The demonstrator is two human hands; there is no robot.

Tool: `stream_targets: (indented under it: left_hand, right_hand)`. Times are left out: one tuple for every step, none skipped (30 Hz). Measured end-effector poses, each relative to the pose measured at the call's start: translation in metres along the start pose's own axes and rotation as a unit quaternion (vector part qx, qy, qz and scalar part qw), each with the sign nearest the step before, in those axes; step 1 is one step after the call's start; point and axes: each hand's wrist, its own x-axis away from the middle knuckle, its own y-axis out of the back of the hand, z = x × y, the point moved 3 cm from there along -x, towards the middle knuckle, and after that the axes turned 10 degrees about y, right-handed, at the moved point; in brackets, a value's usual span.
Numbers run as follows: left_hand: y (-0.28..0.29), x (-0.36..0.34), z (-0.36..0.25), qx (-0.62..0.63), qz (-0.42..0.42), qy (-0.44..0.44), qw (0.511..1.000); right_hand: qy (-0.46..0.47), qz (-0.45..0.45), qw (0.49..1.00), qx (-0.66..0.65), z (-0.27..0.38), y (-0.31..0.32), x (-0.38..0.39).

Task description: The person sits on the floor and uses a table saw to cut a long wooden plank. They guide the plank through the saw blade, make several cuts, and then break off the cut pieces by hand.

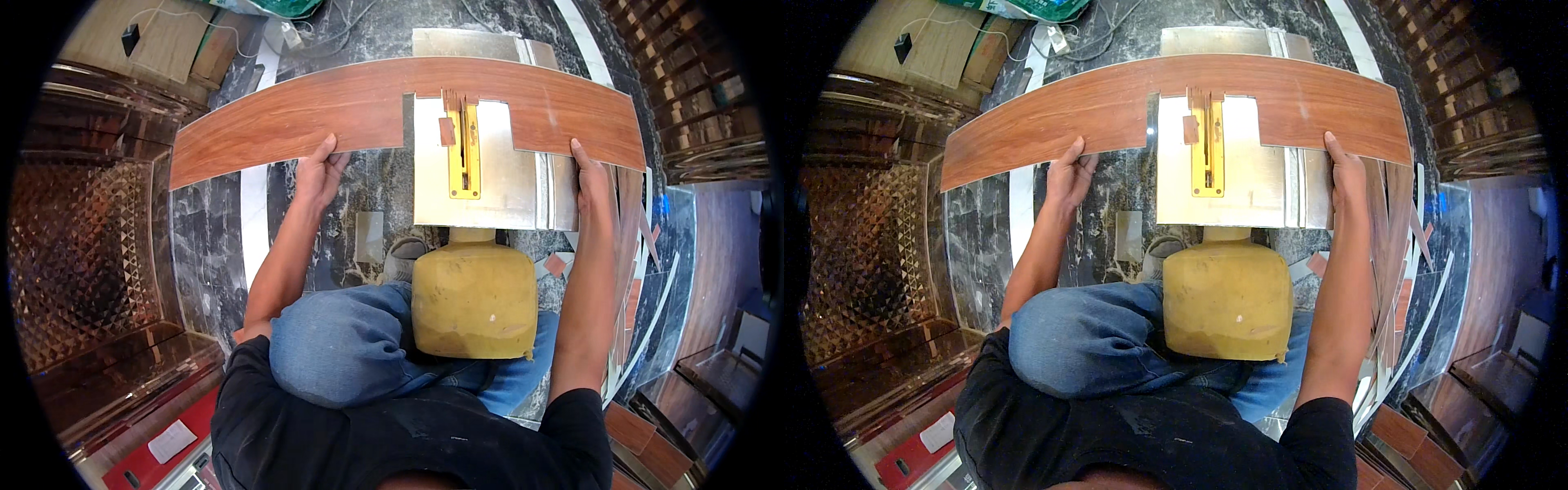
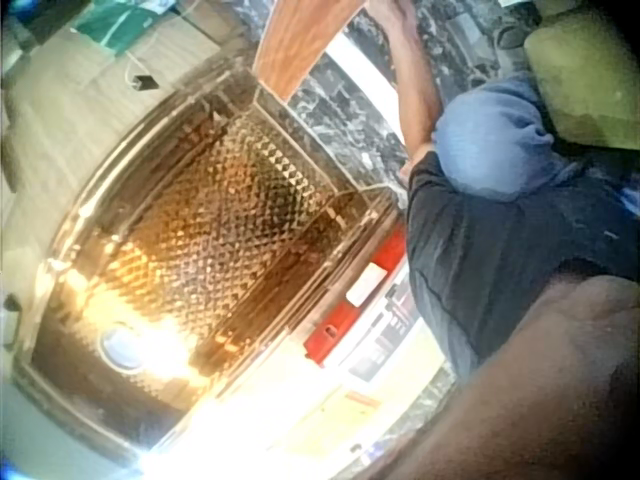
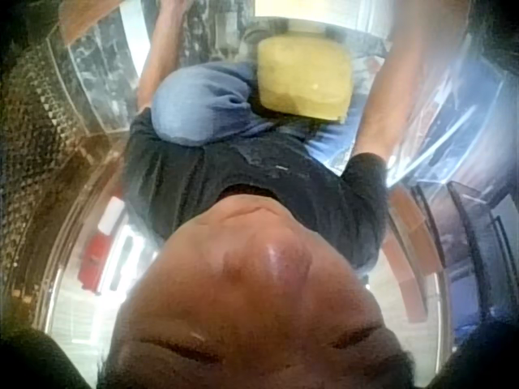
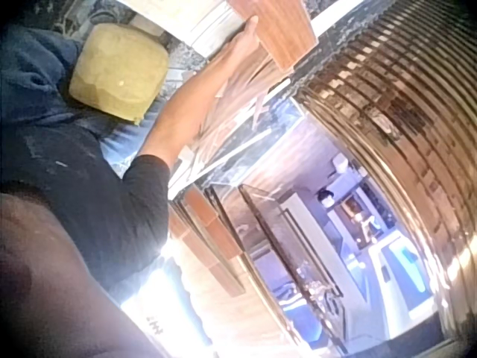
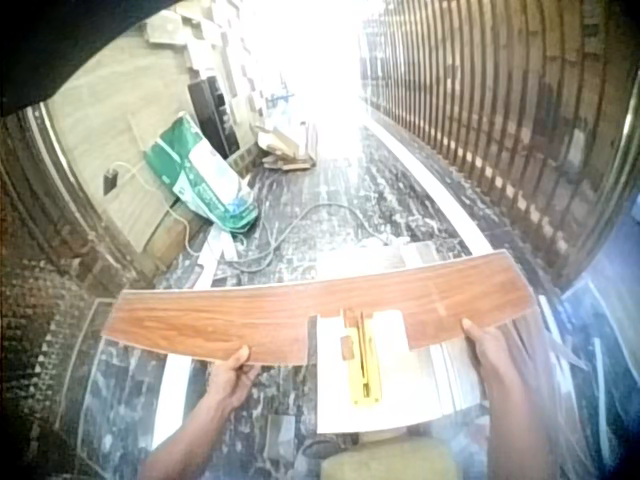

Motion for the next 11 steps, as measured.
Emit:
stream_targets:
  left_hand:
    - [0.0, 0.001, 0.0, 0.0, -0.003, 0.002, 1.0]
    - [0.0, 0.001, 0.001, 0.0, -0.004, 0.005, 1.0]
    - [0.001, 0.001, 0.002, -0.003, -0.008, 0.004, 1.0]
    - [0.002, 0.002, 0.002, -0.006, -0.011, 0.002, 1.0]
    - [0.002, 0.003, 0.003, -0.008, -0.014, 0.001, 1.0]
    - [0.002, 0.004, 0.004, -0.012, -0.014, 0.0, 1.0]
    - [0.001, 0.005, 0.005, -0.016, -0.014, -0.001, 1.0]
    - [0.0, 0.006, 0.004, -0.02, -0.014, -0.003, 1.0]
    - [-0.002, 0.005, 0.003, -0.023, -0.006, -0.005, 1.0]
    - [-0.005, 0.003, 0.002, -0.027, 0.002, -0.006, 1.0]
    - [-0.007, 0.004, -0.001, -0.032, 0.007, -0.007, 0.999]
  right_hand:
    - [-0.003, 0.0, 1.0, 0.001, -0.001, 0.0, 0.0]
    - [-0.005, -0.001, 1.0, 0.002, 0.0, 0.001, -0.001]
    - [-0.013, -0.003, 1.0, 0.002, -0.001, 0.002, -0.001]
    - [-0.02, -0.005, 1.0, 0.002, -0.001, 0.002, 0.0]
    - [-0.027, -0.007, 1.0, 0.001, -0.001, 0.003, 0.0]
    - [-0.022, -0.011, 1.0, -0.001, -0.002, 0.005, 0.0]
    - [-0.017, -0.015, 1.0, -0.002, -0.006, 0.008, 0.0]
    - [-0.012, -0.017, 1.0, -0.004, -0.007, 0.008, 0.0]
    - [-0.032, -0.032, 0.999, -0.006, -0.008, 0.01, -0.002]
    - [-0.052, -0.047, 0.998, -0.008, -0.007, 0.011, -0.004]
    - [-0.074, -0.059, 0.995, -0.01, -0.006, 0.01, -0.005]
